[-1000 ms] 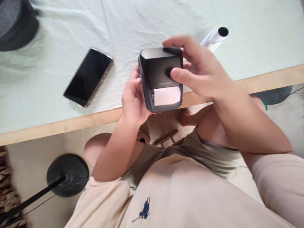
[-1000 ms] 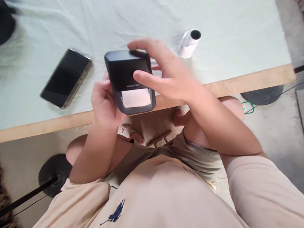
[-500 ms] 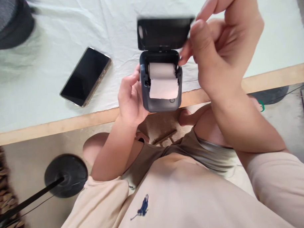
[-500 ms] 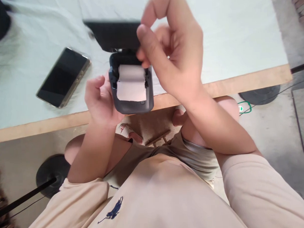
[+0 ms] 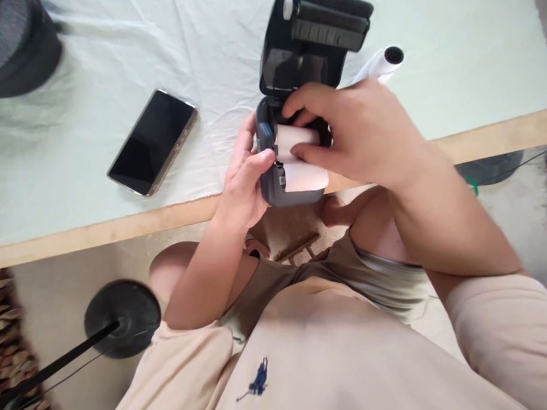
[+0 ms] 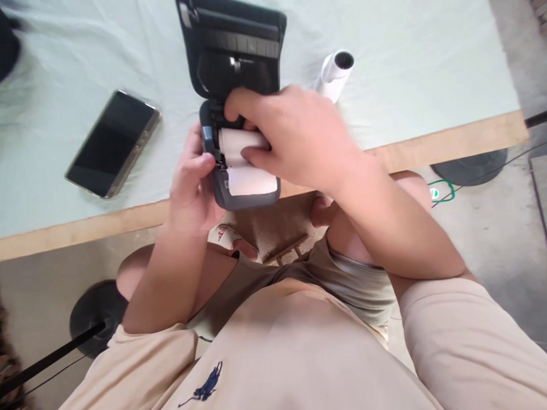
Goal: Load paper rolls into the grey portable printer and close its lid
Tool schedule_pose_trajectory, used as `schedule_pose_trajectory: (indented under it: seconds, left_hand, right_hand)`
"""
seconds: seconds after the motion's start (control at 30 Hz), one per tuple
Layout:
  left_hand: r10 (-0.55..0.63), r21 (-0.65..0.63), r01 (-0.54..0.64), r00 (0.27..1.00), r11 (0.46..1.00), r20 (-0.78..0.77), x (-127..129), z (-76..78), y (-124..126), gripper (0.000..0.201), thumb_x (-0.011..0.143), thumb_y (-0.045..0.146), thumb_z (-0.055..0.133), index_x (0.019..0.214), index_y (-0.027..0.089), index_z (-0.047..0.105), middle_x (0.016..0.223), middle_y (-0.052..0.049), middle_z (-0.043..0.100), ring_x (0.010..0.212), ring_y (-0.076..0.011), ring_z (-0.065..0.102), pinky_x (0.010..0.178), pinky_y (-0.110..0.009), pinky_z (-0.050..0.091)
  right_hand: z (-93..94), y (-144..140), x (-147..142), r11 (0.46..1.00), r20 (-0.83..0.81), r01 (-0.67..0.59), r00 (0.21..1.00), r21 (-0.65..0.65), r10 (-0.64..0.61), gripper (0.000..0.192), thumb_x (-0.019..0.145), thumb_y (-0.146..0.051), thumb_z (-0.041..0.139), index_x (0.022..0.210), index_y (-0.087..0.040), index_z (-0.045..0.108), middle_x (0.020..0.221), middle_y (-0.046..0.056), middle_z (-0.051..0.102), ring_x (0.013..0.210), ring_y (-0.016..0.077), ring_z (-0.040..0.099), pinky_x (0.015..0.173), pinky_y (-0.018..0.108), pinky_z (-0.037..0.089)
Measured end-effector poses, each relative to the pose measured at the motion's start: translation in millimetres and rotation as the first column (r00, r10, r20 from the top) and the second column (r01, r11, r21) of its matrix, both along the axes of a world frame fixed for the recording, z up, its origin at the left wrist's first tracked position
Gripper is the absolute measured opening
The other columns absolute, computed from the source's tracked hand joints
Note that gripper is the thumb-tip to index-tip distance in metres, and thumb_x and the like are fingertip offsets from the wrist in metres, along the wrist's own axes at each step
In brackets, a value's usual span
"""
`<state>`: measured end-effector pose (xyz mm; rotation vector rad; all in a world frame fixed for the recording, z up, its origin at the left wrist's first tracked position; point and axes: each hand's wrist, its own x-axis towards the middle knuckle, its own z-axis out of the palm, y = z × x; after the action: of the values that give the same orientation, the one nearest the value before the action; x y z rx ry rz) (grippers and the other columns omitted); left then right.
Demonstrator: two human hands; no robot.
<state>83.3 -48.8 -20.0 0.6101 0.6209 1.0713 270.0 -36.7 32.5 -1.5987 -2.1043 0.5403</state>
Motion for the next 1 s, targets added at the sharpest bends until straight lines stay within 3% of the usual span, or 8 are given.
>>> schedule_pose_trajectory:
  seconds: [0.13,0.27,0.37,0.5,0.67,0.8,0.9,1.0]
  left_hand:
    - [0.062,0.017,-0.062,0.998,0.998,-0.008,3,-1.3,1,0.026,0.096,0.025,0.07,0.122,0.028,0.069,0.13,-0.003,0.079,0.158,-0.031,0.055,0.125,-0.044,0.054]
    - [0.023,0.027,-0.023,1.0,0.999,-0.008,-2,-2.8,7,0.018,0.1,0.027,0.062,0.115,0.025,0.072,0.121,-0.005,0.079,0.156,-0.0332,0.055,0.121,-0.048,0.058]
    - [0.022,0.006,-0.022,1.0,1.0,-0.019,-4,-2.4,10,0.018,0.1,0.033,0.06,0.11,0.029,0.074,0.118,-0.004,0.079,0.159,-0.0341,0.051,0.121,-0.049,0.058]
    - [0.073,0.003,-0.073,0.996,0.997,-0.053,-1,-1.5,11,0.017,0.098,0.037,0.061,0.105,0.028,0.075,0.112,-0.006,0.081,0.159,-0.036,0.051,0.118,-0.05,0.059]
    - [0.039,0.003,-0.039,0.999,0.999,-0.037,-1,0.5,10,0.016,0.098,0.035,0.063,0.106,0.028,0.075,0.114,-0.006,0.082,0.156,-0.0342,0.054,0.119,-0.048,0.058]
    - [0.075,-0.024,-0.078,0.99,0.997,-0.122,-2,2.2,10,0.014,0.094,0.042,0.069,0.096,0.028,0.072,0.119,-0.006,0.082,0.157,-0.0354,0.054,0.117,-0.045,0.06]
    - [0.054,0.002,-0.054,0.991,0.999,-0.122,-3,1.6,11,0.014,0.096,0.04,0.064,0.097,0.028,0.072,0.117,-0.006,0.082,0.153,-0.0319,0.059,0.116,-0.041,0.061]
    - [0.039,0.032,-0.036,0.994,0.999,-0.105,-4,0.7,11,0.016,0.098,0.037,0.061,0.101,0.028,0.074,0.115,-0.005,0.082,0.147,-0.0302,0.064,0.115,-0.04,0.061]
  right_hand:
    - [15.4,-11,7,1.0,-0.348,0.029,0.937,0.005,-0.025,0.033,0.084,-0.036,0.077,0.116,-0.035,0.069,0.112,-0.003,0.079,0.102,0.0273,0.078,0.084,0.045,0.064]
    - [12.0,-4,20,0.936,-0.678,0.301,0.652,-0.182,-0.341,0.034,0.087,-0.039,0.064,0.12,-0.034,0.063,0.103,0.0,0.072,0.077,0.0221,0.072,0.055,0.035,0.05]
    - [-7.4,8,25,0.907,-0.735,0.265,0.532,-0.328,-0.422,0.045,0.078,-0.045,0.073,0.119,-0.031,0.058,0.104,0.002,0.074,0.073,0.0205,0.069,0.055,0.036,0.053]
    - [-36.5,16,27,0.974,-0.678,0.178,0.7,-0.138,-0.224,0.05,0.07,-0.048,0.088,0.105,-0.031,0.056,0.1,0.0,0.071,0.082,0.0219,0.071,0.078,0.042,0.064]
    - [-57.6,17,29,0.984,-0.306,0.148,0.946,0.096,-0.112,0.027,0.082,-0.038,0.077,0.106,-0.033,0.064,0.109,0.002,0.076,0.101,0.0277,0.071,0.1,0.05,0.06]
    - [-49.5,12,32,0.975,-0.231,0.221,0.951,0.039,-0.206,0.045,0.075,-0.031,0.08,0.117,-0.032,0.063,0.103,0.002,0.079,0.089,0.0279,0.073,0.089,0.05,0.06]
    - [-30.9,8,41,0.925,-0.318,0.292,0.925,0.242,-0.209,0.042,0.081,-0.024,0.073,0.121,-0.026,0.06,0.115,0.008,0.08,0.106,0.0285,0.075,0.094,0.046,0.057]
    - [-29.8,16,58,0.813,-0.206,0.426,0.905,0.396,-0.373,0.043,0.077,-0.014,0.073,0.117,-0.023,0.061,0.129,0.015,0.069,0.123,0.0304,0.066,0.107,0.047,0.054]
